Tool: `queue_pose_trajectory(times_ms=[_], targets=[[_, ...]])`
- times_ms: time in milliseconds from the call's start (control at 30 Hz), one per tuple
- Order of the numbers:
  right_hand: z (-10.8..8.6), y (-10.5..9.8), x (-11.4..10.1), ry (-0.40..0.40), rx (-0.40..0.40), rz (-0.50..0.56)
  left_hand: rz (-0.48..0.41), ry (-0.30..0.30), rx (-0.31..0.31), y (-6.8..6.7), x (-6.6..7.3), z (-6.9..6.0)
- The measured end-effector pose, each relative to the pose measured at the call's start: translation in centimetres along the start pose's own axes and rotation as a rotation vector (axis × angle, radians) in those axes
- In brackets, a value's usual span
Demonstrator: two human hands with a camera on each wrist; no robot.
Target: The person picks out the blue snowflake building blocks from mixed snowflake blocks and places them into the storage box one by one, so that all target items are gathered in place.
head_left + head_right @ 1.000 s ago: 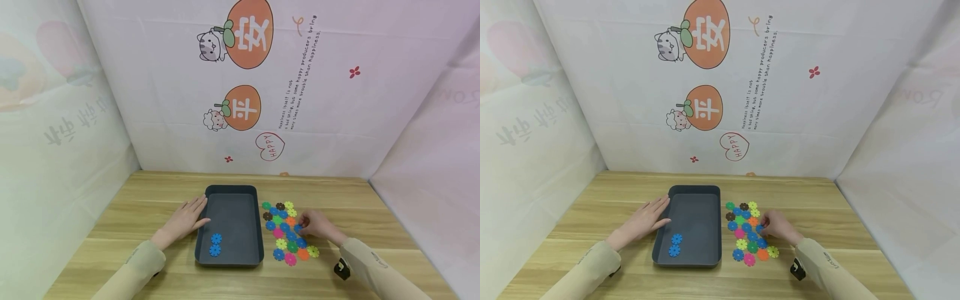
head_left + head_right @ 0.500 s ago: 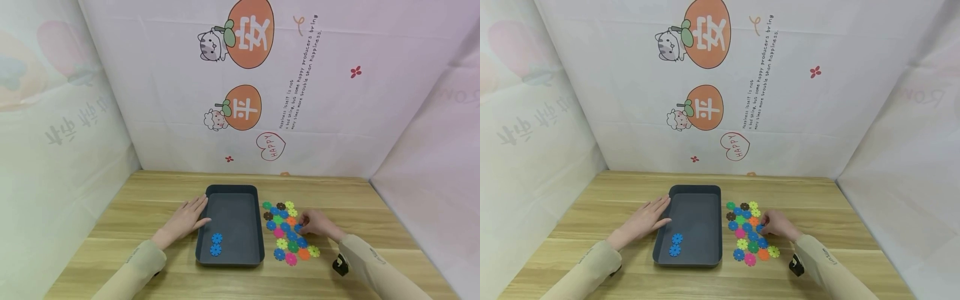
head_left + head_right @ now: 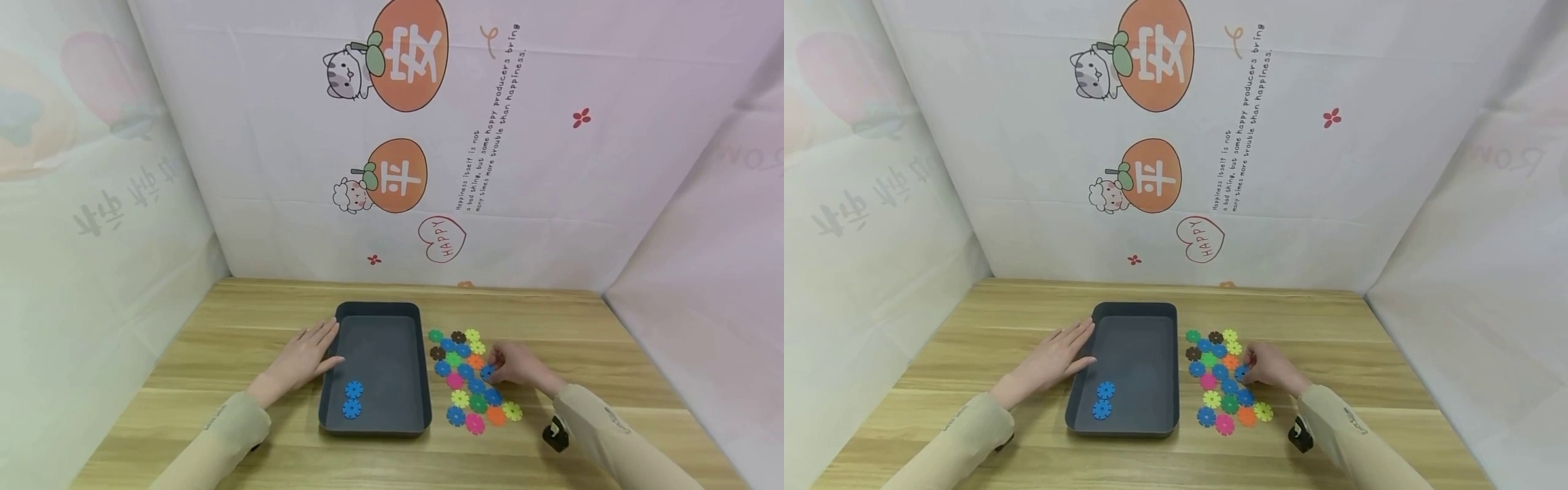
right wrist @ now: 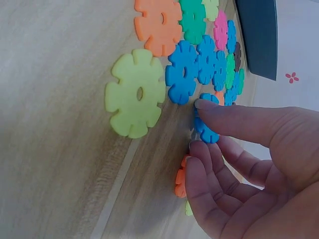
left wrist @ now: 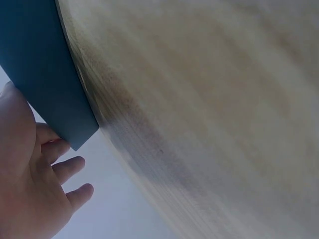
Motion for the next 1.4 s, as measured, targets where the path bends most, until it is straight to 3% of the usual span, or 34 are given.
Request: queue_pose_trajectory(times_ms=[400, 700, 1400], targets=[[-0.5, -0.8, -0.5, -0.059, 0.022, 0.017, 0.006, -0.01, -0.014, 0.3, -0.1, 0.1], [-0.4, -0.9, -0.7, -0.016, -0.001, 0.055, -0.002, -0.007, -0.013, 0.0, 0.0, 0.0], [1.2, -2.0, -4.5, -0.075, 0.0, 0.084, 0.018, 0.017, -0.067, -0.5, 0.1, 0.1]])
Point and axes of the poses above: each hand's wrist, its own z-axis towards the middle knuckle, its own y-axis out of the palm, x = y × z, the point moved 6 cm from there along z, towards the middle knuckle, and after that the axes turned 11 degrees about -z, right-handed, at the moved point
